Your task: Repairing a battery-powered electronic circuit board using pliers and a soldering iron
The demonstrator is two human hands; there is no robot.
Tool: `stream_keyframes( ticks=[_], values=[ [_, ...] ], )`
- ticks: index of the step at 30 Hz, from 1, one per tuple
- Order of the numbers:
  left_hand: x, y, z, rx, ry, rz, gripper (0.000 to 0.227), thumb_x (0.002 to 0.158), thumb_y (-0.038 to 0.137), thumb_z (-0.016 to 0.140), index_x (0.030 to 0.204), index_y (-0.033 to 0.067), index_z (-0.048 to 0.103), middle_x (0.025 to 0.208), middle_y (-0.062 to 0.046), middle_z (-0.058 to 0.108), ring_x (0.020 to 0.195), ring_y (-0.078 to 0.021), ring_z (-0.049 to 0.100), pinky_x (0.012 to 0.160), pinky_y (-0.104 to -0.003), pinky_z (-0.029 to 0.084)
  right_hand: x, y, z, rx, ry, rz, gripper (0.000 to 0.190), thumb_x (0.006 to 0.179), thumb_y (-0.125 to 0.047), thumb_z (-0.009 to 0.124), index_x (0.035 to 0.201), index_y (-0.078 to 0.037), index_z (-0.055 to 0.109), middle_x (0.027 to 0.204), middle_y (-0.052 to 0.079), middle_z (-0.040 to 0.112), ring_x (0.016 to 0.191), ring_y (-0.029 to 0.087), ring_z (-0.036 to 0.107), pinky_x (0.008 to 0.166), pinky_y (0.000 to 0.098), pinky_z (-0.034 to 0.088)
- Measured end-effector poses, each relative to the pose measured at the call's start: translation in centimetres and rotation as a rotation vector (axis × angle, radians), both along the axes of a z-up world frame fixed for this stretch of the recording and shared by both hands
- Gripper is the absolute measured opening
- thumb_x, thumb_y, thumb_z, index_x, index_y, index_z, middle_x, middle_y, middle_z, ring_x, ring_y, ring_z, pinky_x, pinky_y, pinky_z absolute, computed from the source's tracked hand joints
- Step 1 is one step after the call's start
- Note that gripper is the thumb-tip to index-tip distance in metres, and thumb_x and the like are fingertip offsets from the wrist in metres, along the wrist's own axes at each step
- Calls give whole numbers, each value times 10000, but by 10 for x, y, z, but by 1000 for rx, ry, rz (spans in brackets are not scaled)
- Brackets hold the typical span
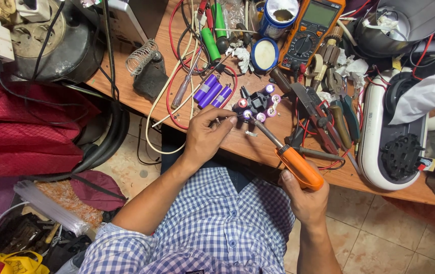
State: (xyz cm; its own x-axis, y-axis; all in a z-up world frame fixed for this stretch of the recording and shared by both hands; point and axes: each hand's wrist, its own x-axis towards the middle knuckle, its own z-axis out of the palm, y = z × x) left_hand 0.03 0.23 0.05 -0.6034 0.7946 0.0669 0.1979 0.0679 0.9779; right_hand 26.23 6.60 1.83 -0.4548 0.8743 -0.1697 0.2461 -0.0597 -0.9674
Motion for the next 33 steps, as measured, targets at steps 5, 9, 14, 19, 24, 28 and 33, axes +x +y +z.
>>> stream_keyframes(
  ticks=[5,9,14,19,24,28,33],
  values=[
    [0,0,-1,14,9,2,114,890,86,738,983,28,771,810,3,574,599,-66,410,520,-216,334,-2,1,4,56,-23,33,289,892,-46,710,1163,34,649,809,75,677,681,139,631,637,229,526],
    [-1,-1,7,25,50,17,113,889,87,724,976,20,750,819,-23,617,660,-99,461,580,-239,379,5,1,-2,66,49,-5,334,900,-46,683,1217,54,646,850,91,694,670,135,631,627,209,507],
    [-2,-7,11,37,33,35,119,908,71,701,999,8,746,830,-28,617,691,-109,487,620,-237,397,8,3,-12,-128,387,-69,328,944,-32,644,1254,72,620,906,120,697,739,181,669,713,277,580],
    [-3,-13,15,61,-36,63,111,917,51,691,1003,-5,732,833,-31,624,689,-95,502,613,-219,410,-1,1,-7,-95,363,16,370,965,-56,626,1314,60,582,976,146,691,864,204,689,800,304,594],
    [-9,-22,7,221,-197,168,150,993,39,619,1138,1,618,883,-10,584,748,-67,500,652,-190,445,-32,-13,16,-267,443,240,560,878,-64,620,1403,56,467,1206,219,635,1073,285,654,927,379,557],
    [-20,-38,20,288,-170,226,125,1034,24,559,1157,4,564,983,-43,605,815,-71,522,748,-195,443,-86,-23,49,-9,360,489,607,864,-17,639,1429,45,426,1245,194,638,1147,264,646,1066,393,517],
    [-46,-64,20,287,-193,319,124,1012,7,576,1132,-8,600,941,-30,620,776,-64,524,714,-179,444,-141,-45,78,-227,462,699,709,833,74,676,1479,55,383,1257,195,628,1116,253,631,940,346,588]
  ],
)
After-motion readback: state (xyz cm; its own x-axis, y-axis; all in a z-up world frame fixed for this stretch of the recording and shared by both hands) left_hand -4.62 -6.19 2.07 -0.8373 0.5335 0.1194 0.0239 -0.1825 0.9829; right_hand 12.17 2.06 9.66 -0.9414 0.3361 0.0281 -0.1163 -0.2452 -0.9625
